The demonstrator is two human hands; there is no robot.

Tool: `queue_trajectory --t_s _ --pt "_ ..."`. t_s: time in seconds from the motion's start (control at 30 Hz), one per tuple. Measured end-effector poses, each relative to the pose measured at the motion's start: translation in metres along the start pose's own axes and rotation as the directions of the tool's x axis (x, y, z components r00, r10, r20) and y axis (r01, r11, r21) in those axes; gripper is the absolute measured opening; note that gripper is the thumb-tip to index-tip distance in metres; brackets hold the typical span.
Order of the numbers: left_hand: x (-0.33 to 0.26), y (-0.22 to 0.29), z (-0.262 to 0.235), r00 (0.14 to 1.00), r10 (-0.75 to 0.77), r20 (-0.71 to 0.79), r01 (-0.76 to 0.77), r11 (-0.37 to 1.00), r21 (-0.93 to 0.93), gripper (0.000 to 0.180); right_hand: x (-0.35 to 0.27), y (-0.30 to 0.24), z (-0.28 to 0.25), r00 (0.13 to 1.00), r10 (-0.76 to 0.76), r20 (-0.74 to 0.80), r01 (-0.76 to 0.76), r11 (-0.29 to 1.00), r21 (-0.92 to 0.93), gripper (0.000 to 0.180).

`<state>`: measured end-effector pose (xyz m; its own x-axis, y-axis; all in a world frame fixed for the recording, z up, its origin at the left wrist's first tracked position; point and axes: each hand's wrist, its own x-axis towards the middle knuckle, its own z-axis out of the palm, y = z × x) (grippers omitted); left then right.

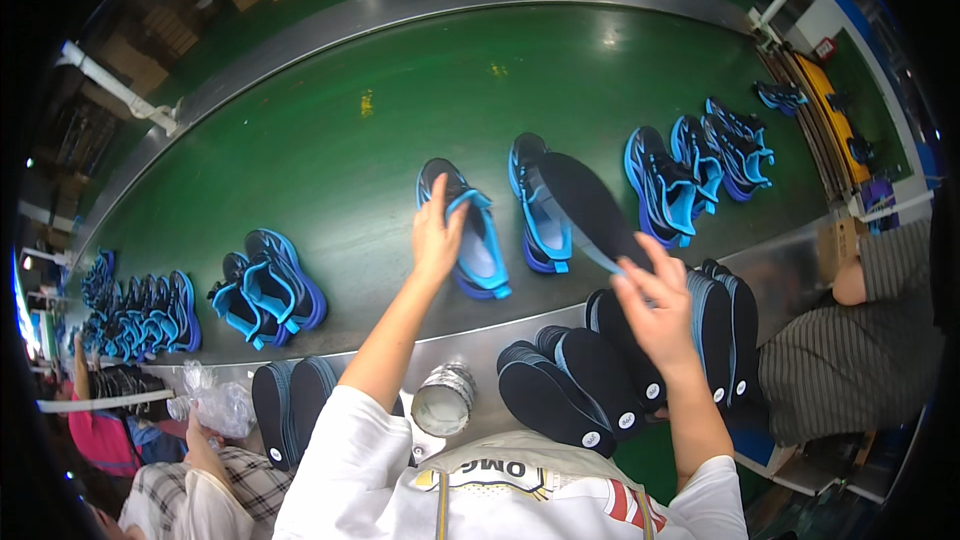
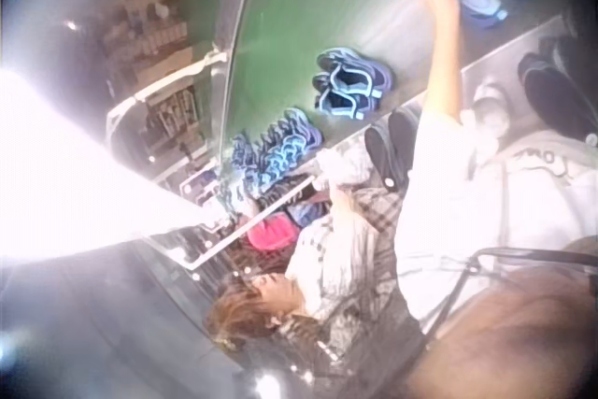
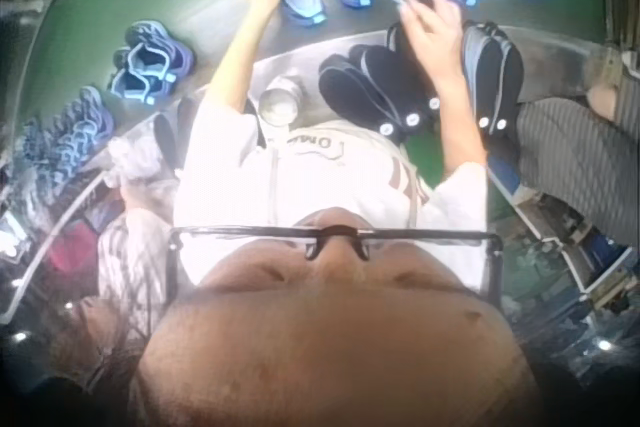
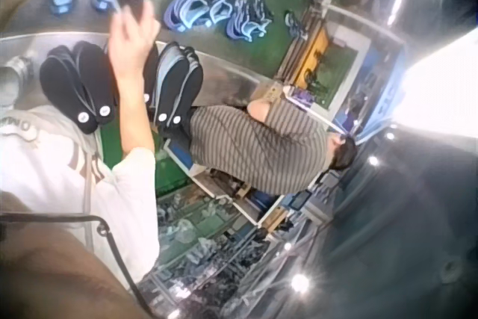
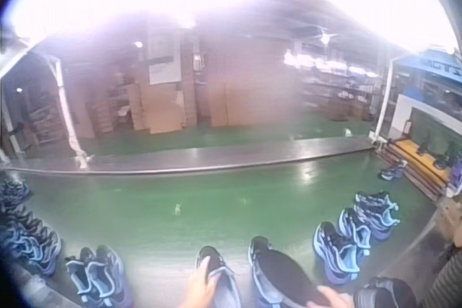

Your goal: The person places blue insoles into black and blue sneakers on a production line, then retrieves more insoles from a storage rack and continues the task.

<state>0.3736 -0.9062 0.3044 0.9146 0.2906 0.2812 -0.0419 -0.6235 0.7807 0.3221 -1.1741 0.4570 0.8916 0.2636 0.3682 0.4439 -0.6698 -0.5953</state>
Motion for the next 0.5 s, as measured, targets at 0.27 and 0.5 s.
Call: queue_trajectory --t_s 0.27,0.5 --pt "-0.003 -0.027 0.009 0.966 -0.26 -0.004 0.247 0.924 -0.291 0.043 0.032 -0.023 0.044 0.856 -0.351 0.38 0.439 0.881 -0.175 0.007" --pt "0.005 -0.031 0.011 0.85 -0.485 0.207 0.526 0.745 -0.411 0.05 0.032 -0.001 0.137 0.852 -0.233 0.469 0.395 0.873 -0.285 0.009"
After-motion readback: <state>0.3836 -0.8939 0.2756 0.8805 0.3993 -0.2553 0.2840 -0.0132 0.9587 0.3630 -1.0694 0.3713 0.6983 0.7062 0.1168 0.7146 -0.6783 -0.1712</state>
